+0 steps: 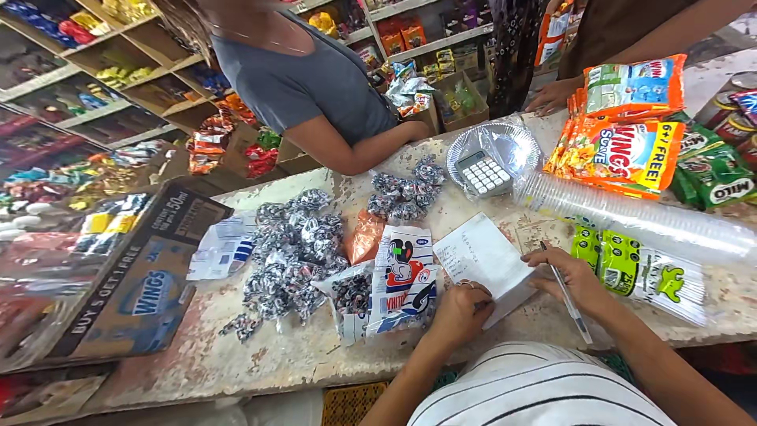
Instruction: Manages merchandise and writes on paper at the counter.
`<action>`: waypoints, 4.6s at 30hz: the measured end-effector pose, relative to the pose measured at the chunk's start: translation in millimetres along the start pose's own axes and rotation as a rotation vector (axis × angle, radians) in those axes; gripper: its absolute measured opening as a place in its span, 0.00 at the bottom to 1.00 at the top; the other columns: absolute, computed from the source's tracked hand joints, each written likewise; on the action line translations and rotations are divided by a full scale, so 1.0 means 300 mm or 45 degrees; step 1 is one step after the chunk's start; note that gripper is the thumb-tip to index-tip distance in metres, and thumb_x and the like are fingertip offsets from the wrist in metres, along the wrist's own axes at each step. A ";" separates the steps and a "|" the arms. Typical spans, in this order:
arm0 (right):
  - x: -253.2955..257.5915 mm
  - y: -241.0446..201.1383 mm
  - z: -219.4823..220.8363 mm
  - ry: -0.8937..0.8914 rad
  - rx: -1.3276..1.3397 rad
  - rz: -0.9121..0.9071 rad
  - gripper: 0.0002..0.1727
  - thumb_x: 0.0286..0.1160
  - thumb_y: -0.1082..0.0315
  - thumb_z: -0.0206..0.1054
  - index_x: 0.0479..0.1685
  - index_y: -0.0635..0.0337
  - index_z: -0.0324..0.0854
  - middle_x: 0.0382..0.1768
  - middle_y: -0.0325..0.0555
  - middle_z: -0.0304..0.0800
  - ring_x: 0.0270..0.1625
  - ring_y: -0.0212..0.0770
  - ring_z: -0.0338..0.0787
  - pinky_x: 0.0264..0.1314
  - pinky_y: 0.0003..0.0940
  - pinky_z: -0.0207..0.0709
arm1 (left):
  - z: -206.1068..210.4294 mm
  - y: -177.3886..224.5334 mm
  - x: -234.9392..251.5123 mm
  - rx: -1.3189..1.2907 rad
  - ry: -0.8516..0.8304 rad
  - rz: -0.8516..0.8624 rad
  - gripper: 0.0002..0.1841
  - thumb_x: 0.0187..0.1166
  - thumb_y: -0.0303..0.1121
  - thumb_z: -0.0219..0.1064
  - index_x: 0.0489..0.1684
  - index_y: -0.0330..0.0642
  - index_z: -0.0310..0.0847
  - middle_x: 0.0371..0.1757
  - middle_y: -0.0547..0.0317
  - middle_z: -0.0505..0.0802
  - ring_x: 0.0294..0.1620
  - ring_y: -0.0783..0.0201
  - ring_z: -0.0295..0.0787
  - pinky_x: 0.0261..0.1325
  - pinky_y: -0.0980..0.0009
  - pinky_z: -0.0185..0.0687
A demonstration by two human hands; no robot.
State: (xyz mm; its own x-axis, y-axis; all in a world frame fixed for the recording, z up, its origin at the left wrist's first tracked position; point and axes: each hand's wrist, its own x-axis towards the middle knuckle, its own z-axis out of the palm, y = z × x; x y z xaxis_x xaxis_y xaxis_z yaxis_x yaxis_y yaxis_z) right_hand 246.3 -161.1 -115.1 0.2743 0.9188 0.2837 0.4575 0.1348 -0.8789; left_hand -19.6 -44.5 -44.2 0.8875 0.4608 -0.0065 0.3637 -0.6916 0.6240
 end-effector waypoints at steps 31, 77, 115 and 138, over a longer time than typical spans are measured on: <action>-0.073 -0.034 0.175 0.249 0.436 0.199 0.30 0.62 0.64 0.85 0.61 0.59 0.73 0.51 0.40 0.93 0.45 0.43 0.97 0.44 0.42 0.97 | 0.076 0.010 0.048 -0.644 0.106 -0.250 0.12 0.66 0.40 0.84 0.44 0.47 0.97 0.52 0.65 0.97 0.54 0.72 0.93 0.61 0.72 0.90; 0.236 0.028 0.112 0.093 0.108 0.151 0.32 0.64 0.60 0.82 0.70 0.51 0.78 0.58 0.35 0.89 0.62 0.36 0.89 0.64 0.38 0.88 | 0.105 0.014 0.028 -0.348 0.510 -0.249 0.11 0.85 0.37 0.66 0.57 0.51 0.91 0.46 0.69 0.97 0.43 0.74 0.94 0.52 0.70 0.92; 0.063 -0.015 -0.035 -0.137 0.074 0.179 0.09 0.70 0.65 0.78 0.46 0.49 0.88 0.40 0.32 0.93 0.45 0.34 0.93 0.50 0.36 0.91 | -0.012 0.030 -0.112 -0.273 0.182 -0.197 0.15 0.79 0.40 0.73 0.56 0.42 0.93 0.56 0.57 0.97 0.62 0.63 0.92 0.71 0.60 0.84; 0.299 0.090 0.151 0.099 -0.706 0.415 0.13 0.77 0.55 0.67 0.58 0.35 0.87 0.51 0.37 0.91 0.53 0.40 0.91 0.52 0.46 0.86 | 0.131 -0.050 0.122 0.254 0.232 -0.340 0.28 0.91 0.52 0.52 0.82 0.46 0.75 0.89 0.61 0.73 0.92 0.58 0.59 0.93 0.52 0.53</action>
State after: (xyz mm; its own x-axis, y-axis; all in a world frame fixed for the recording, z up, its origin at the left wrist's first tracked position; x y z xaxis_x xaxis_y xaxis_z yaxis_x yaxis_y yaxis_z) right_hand 244.9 -58.3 -130.6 0.5240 0.8479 0.0807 0.7035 -0.3774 -0.6022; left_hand 18.5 -39.2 -84.4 0.6956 0.7184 0.0020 0.6392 -0.6202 0.4548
